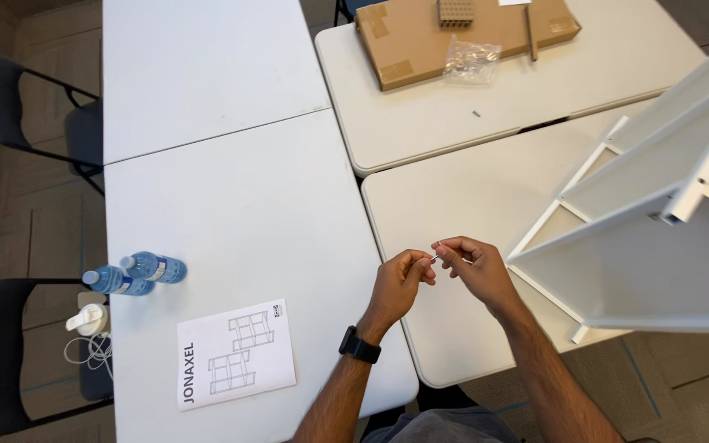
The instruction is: The person assembles a white three-tier shelving unit on a table. They attach horizontal supports, insert screws, and add side rails to complete the frame.
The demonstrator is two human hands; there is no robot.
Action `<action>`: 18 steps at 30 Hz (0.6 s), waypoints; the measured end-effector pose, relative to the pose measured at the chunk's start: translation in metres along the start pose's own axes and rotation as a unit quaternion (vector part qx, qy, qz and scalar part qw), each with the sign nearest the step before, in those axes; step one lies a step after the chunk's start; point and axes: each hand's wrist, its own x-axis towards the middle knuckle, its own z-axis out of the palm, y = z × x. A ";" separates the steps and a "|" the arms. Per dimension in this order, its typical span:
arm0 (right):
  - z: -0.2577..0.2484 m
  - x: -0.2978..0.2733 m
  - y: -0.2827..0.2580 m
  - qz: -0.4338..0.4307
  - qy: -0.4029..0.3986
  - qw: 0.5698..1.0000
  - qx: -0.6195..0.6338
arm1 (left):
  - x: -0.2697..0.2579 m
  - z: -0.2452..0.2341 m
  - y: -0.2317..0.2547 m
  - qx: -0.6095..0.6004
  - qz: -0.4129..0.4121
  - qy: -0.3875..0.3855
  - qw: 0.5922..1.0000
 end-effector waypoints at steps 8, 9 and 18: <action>-0.008 0.163 0.081 0.028 0.030 0.999 0.024 | 0.072 -0.022 -0.027 -0.009 -0.021 0.043 0.999; -0.010 0.192 0.100 0.031 0.053 0.998 0.024 | 0.083 -0.025 -0.035 -0.014 -0.023 0.053 0.998; -0.091 0.469 0.291 -0.180 0.182 0.913 -0.317 | 0.163 -0.045 -0.093 -0.116 -0.080 0.111 0.984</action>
